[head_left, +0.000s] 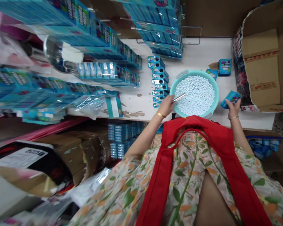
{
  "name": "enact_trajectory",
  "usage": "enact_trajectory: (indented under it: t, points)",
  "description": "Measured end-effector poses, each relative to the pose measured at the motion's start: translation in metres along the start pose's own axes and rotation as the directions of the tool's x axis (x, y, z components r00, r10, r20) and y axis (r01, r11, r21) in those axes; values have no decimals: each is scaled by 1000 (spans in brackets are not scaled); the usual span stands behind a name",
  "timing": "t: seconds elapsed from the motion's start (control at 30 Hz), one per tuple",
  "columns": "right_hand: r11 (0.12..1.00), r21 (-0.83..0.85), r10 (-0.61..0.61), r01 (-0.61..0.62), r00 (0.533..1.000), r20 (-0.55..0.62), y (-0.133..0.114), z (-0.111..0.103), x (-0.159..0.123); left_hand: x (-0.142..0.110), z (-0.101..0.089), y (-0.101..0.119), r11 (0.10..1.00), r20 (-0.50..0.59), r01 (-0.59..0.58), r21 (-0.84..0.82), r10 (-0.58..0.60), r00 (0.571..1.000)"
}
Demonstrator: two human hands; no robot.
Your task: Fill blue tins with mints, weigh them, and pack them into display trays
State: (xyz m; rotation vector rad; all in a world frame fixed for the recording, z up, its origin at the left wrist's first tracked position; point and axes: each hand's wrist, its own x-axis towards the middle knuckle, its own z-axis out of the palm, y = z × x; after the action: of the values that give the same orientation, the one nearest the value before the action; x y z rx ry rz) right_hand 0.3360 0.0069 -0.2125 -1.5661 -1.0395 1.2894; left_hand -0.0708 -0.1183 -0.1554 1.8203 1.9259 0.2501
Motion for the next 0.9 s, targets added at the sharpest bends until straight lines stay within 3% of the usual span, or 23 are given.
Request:
enact_trajectory:
  t: [0.1,0.2,0.37,0.53,0.63,0.7,0.8,0.9]
  points:
    - [913,366,161,-181,983,84,-10,6,-10,65,22,24,991,108,-4,137,-11,994]
    - [832,464,236,-303,951,198,-21,15,-26,102,50,40,980,145,-34,198,5,989]
    - [796,515,244,-319,947,209,-29,29,-42,91,87,59,972,307,-204,118,160,938]
    - [895,415,101,-164,981,168,-33,35,-44,76,101,66,970,370,-197,-140,236,899]
    - [971,241,-34,-6,986,163,-36,33,-46,75,91,60,964,362,-162,-210,231,903]
    - [987,93,-144,132,980,137,-38,31,-47,72,74,56,943,327,-195,-269,280,902]
    - [946,-117,-286,301,949,128,-40,31,-50,64,31,54,892,247,-294,-344,388,888]
    - [866,-256,-385,429,900,204,-44,36,-52,57,-18,62,874,209,-361,-324,439,874]
